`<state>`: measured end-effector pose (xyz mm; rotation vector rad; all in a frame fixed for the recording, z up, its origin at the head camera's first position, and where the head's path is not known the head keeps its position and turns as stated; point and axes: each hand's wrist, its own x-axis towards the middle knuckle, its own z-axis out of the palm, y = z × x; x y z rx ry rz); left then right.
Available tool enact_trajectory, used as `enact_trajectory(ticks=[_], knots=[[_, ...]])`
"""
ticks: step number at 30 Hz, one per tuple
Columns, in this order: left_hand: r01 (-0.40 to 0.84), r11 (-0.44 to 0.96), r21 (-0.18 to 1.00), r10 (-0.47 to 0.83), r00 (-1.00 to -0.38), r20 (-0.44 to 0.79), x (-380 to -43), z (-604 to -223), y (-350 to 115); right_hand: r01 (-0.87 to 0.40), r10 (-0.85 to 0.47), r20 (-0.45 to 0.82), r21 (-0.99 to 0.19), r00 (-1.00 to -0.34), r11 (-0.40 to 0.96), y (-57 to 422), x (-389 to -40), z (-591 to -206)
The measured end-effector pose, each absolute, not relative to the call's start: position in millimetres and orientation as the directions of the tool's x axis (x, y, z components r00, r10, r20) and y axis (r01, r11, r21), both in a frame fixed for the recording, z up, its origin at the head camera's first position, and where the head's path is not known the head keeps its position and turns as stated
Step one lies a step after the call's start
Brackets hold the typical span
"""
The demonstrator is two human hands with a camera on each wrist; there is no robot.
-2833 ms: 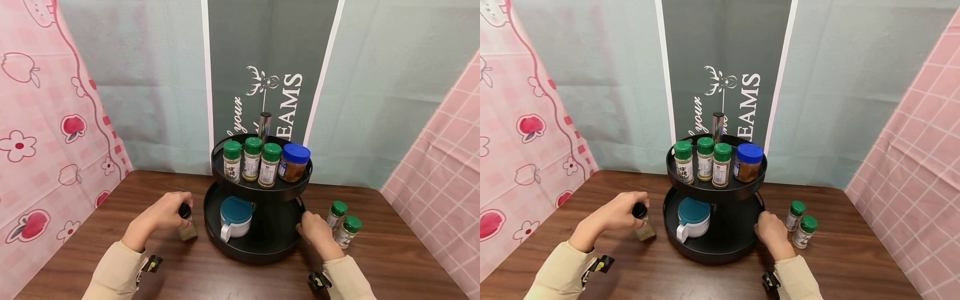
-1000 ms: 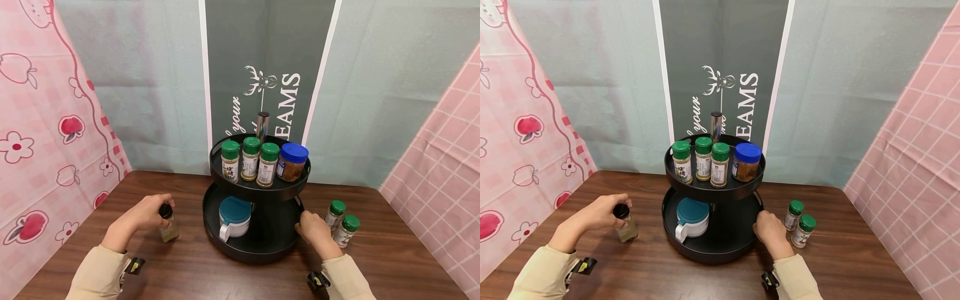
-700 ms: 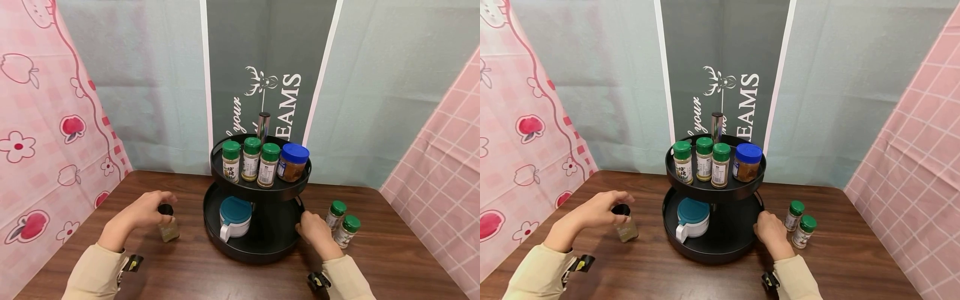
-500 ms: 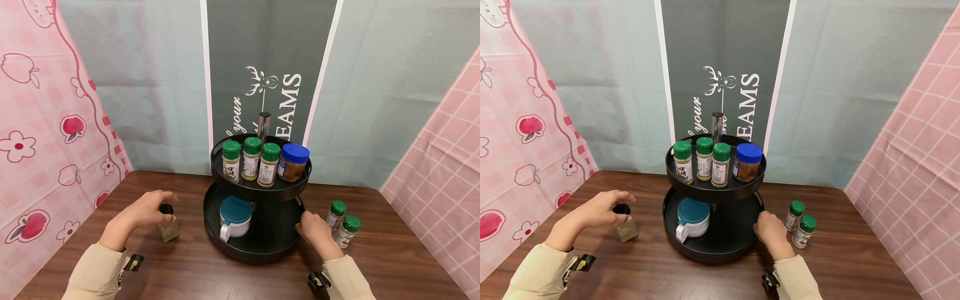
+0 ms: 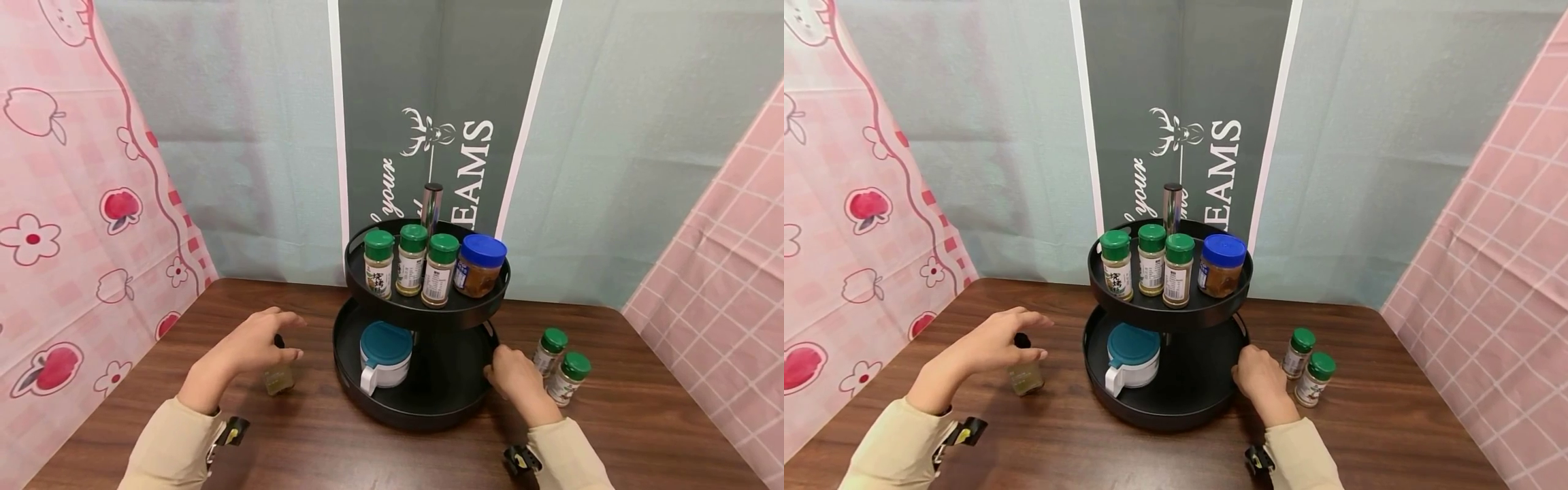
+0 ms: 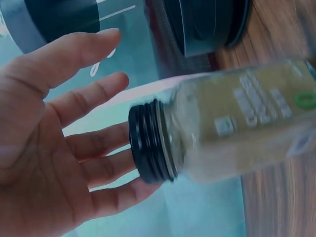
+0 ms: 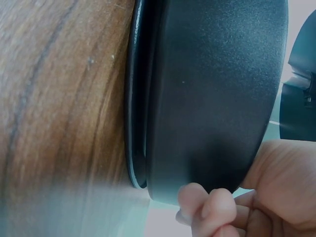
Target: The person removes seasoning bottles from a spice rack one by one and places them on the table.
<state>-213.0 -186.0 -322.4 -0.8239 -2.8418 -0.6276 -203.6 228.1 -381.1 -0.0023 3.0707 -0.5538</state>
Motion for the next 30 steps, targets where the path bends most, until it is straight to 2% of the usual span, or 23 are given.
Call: enact_trajectory(ticks=[22, 30], knots=[[0.508, 0.799, 0.323, 0.442, -0.859, 0.258, -208, -339, -131, -0.006, -0.010, -0.010, -0.354, -1.000, 0.935, 228, -203, -382], [0.456, 0.811, 0.368, 0.385, -0.888, 0.251, -205, -344, -117, -0.005, -0.008, -0.009, -0.352, -1.000, 0.936, 229, -203, -381]])
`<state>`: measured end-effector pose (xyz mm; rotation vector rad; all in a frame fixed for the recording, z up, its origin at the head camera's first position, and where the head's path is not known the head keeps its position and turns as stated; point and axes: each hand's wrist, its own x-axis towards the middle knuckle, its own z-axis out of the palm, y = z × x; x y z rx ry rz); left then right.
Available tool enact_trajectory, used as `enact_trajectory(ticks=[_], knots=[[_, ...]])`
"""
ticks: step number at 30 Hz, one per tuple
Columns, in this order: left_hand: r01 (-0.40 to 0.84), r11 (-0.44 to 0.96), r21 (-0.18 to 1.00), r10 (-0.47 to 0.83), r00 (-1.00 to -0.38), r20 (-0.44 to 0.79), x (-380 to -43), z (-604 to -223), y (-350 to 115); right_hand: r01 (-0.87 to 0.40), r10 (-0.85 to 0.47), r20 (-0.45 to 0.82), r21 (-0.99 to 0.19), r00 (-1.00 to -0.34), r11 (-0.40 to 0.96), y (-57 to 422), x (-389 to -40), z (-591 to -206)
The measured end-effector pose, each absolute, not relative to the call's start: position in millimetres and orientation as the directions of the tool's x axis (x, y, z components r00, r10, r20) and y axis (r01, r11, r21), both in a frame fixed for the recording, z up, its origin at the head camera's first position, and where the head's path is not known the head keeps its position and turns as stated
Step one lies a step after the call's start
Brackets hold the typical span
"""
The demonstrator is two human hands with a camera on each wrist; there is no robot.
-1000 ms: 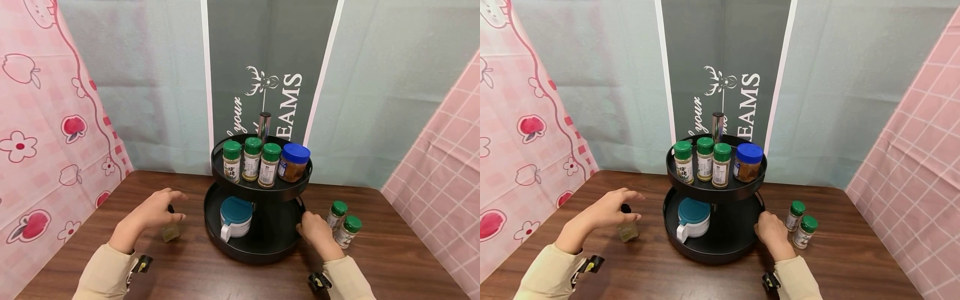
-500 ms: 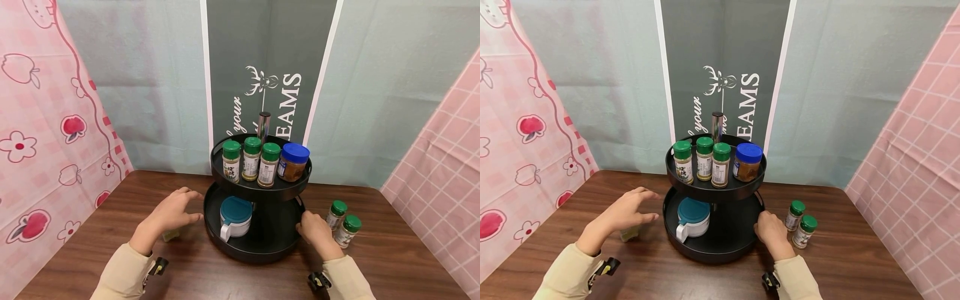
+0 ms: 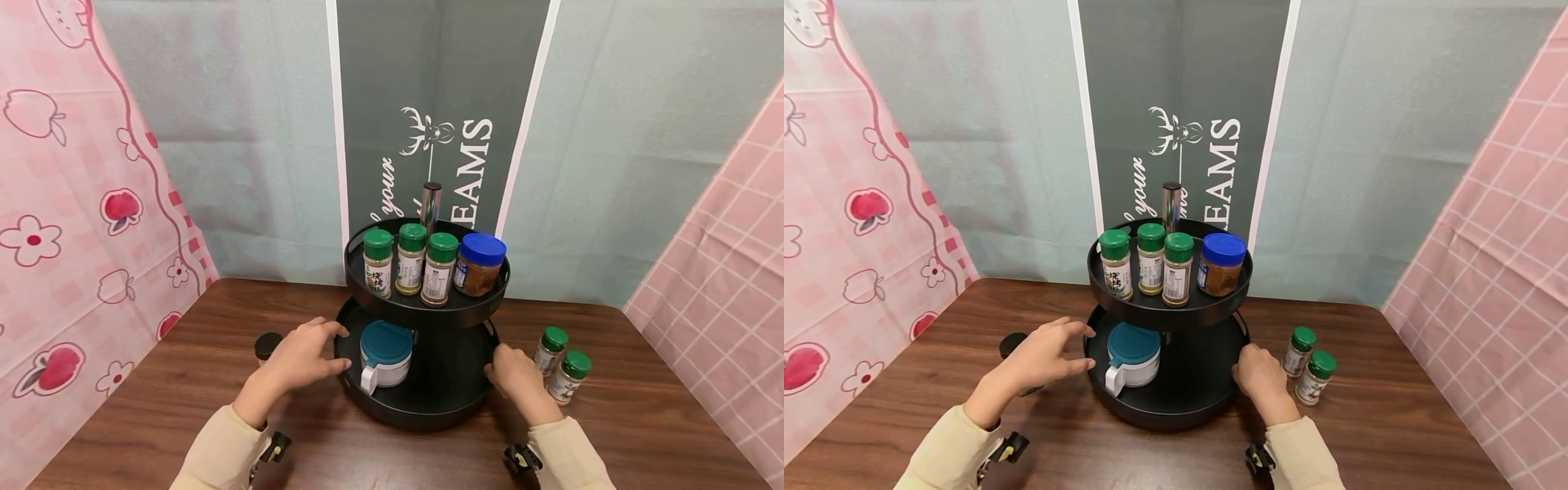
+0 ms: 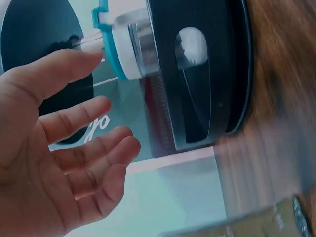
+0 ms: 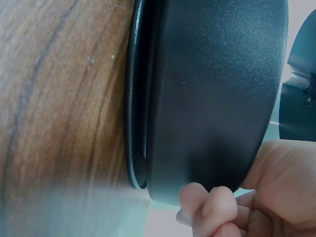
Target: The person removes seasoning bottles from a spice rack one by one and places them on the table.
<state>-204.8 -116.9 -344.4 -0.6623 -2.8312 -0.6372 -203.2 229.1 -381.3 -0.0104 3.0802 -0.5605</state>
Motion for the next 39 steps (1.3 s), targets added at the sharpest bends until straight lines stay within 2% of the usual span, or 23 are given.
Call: enact_trajectory(ticks=[11, 30, 39], knots=[[0.400, 0.758, 0.516, 0.365, -0.915, 0.174, -203, -353, -99, 0.004, -0.005, -0.024, -0.363, -1.000, 0.932, 230, -203, -382], [0.346, 0.771, 0.534, 0.322, -0.936, 0.141, -192, -368, -77, 0.008, -0.001, -0.025, -0.376, -1.000, 0.927, 229, -203, -382], [0.289, 0.638, 0.714, 0.331, -0.940, 0.084, -186, -372, -71, 0.007, 0.000, -0.018, -0.369, -1.000, 0.929, 228, -203, -382]])
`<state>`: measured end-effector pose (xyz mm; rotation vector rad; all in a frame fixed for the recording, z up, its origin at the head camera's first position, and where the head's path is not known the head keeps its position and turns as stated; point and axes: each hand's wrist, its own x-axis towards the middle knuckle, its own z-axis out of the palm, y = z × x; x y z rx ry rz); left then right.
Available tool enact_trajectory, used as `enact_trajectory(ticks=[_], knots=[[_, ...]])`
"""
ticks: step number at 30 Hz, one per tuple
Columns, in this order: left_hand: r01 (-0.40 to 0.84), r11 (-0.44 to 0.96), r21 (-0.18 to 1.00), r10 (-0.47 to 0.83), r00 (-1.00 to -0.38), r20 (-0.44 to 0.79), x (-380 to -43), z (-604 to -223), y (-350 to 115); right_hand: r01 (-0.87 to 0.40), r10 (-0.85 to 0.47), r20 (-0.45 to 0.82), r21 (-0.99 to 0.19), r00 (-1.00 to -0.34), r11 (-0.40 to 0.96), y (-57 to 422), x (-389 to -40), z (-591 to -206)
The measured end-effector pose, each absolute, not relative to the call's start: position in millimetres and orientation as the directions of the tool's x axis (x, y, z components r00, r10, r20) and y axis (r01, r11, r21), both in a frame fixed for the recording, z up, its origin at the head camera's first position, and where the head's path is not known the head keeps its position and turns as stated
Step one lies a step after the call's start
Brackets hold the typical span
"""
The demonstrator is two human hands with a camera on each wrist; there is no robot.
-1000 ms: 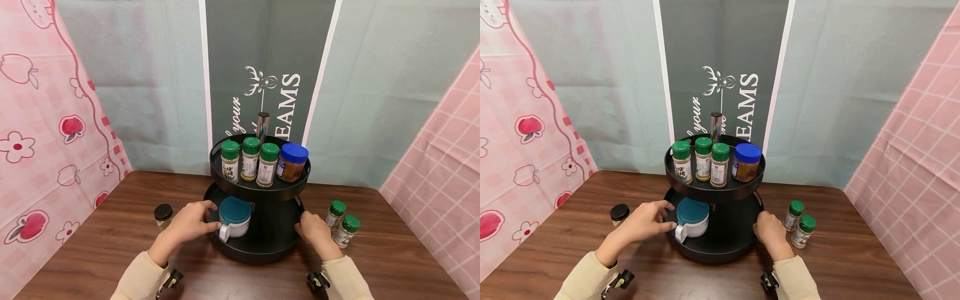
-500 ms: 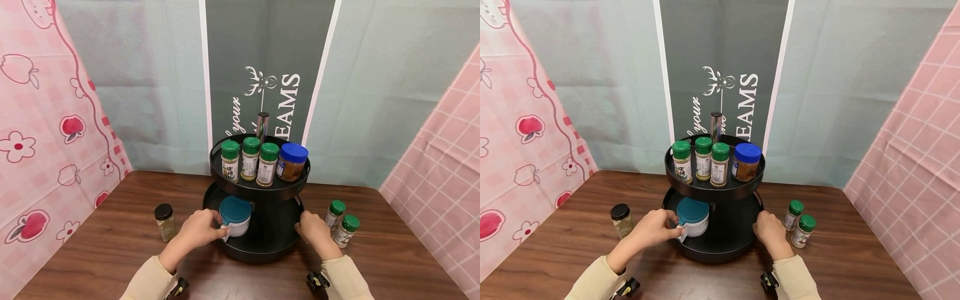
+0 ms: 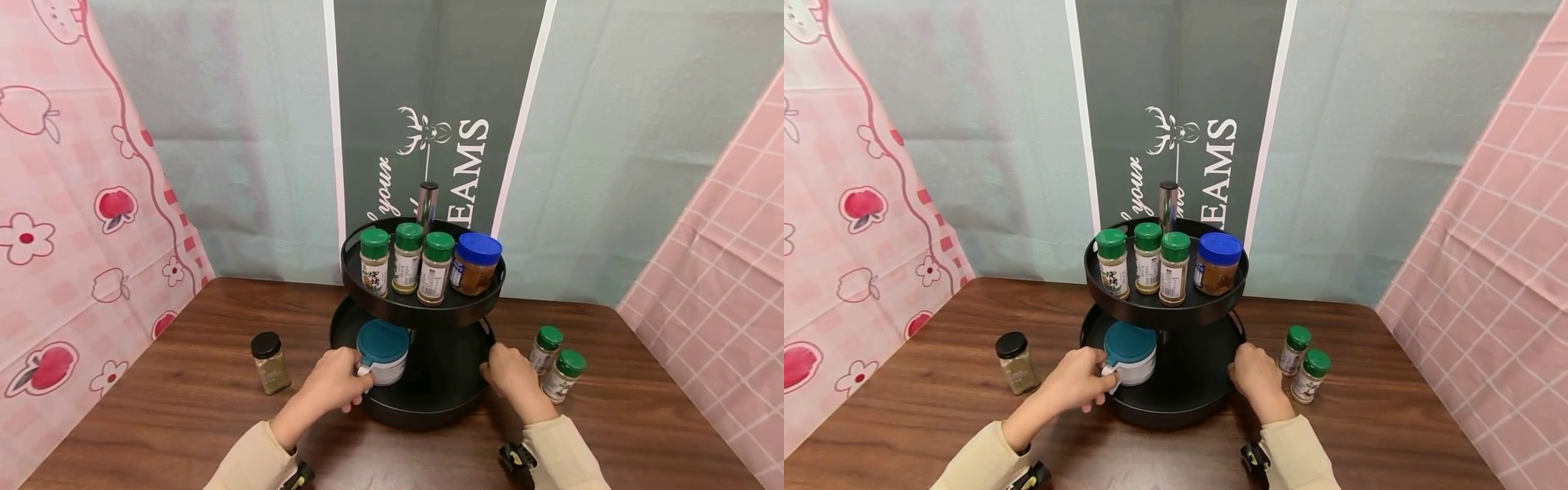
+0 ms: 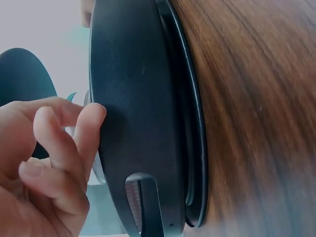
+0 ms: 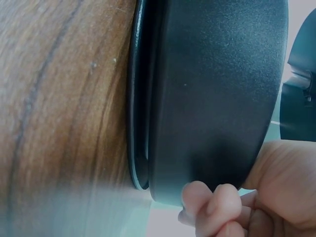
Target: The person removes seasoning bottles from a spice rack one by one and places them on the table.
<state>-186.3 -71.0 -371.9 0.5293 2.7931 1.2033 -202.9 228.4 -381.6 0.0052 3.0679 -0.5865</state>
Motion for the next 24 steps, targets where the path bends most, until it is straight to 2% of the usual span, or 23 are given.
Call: enact_trajectory(ticks=[8, 24], knots=[[0.217, 0.541, 0.813, 0.332, -0.943, 0.030, -182.4, -377.3, -70.3, 0.003, -0.002, -0.013, -0.353, -1.000, 0.936, 227.3, -203.7, -380.3], [0.183, 0.493, 0.851, 0.247, -0.967, 0.065, -177.9, -378.1, -67.7, -0.001, -0.004, -0.009, -0.349, -1.000, 0.937, 227.6, -202.3, -381.0]])
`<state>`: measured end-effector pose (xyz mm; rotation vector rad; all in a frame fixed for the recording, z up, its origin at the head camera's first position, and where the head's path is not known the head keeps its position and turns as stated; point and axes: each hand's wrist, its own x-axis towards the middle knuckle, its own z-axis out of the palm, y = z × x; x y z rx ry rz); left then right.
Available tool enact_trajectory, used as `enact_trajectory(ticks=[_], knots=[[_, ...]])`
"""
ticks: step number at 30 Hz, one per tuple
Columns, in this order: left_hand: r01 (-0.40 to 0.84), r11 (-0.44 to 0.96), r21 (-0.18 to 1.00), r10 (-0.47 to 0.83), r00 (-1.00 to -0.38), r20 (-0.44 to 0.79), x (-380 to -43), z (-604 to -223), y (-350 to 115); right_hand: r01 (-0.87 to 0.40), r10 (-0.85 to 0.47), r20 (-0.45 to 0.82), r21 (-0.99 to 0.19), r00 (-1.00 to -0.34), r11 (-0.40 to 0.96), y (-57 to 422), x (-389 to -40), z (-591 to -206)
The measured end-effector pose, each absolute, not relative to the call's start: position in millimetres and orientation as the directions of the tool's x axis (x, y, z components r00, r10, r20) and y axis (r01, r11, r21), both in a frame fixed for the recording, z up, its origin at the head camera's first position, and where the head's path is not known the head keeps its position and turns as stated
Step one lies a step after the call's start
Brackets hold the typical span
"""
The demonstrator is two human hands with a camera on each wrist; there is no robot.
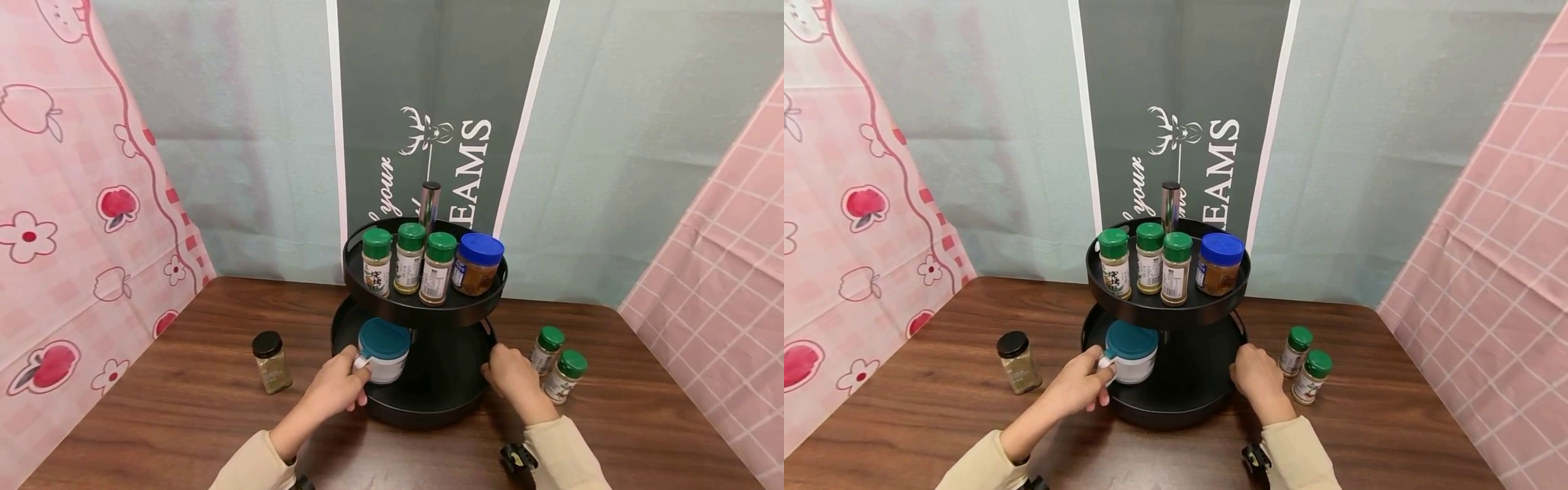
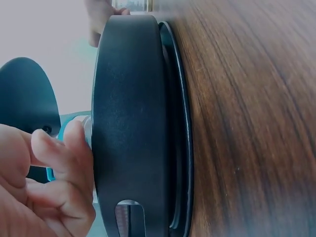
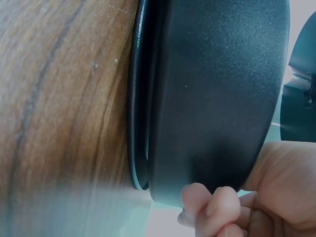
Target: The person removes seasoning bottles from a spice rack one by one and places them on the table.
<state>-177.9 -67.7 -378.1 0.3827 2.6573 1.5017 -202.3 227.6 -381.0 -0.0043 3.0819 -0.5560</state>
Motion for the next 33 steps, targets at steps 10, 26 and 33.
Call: enact_trajectory(ticks=[10, 26, 33], knots=[[0.083, 0.231, 0.969, 0.263, -0.965, 0.020, -178, -384, -70, 0.005, 0.005, 0.000, -0.350, -1.000, 0.937, 227, -202, -380], [0.058, 0.135, 0.989, 0.155, -0.987, 0.037, -180, -389, -73, -0.002, 0.000, 0.005, -0.334, -1.000, 0.943, 226, -200, -379], [0.047, 0.122, 0.991, 0.153, -0.988, 0.028, -178, -387, -74, 0.008, 0.008, -0.003, -0.330, -1.000, 0.944, 226, -202, -380]])
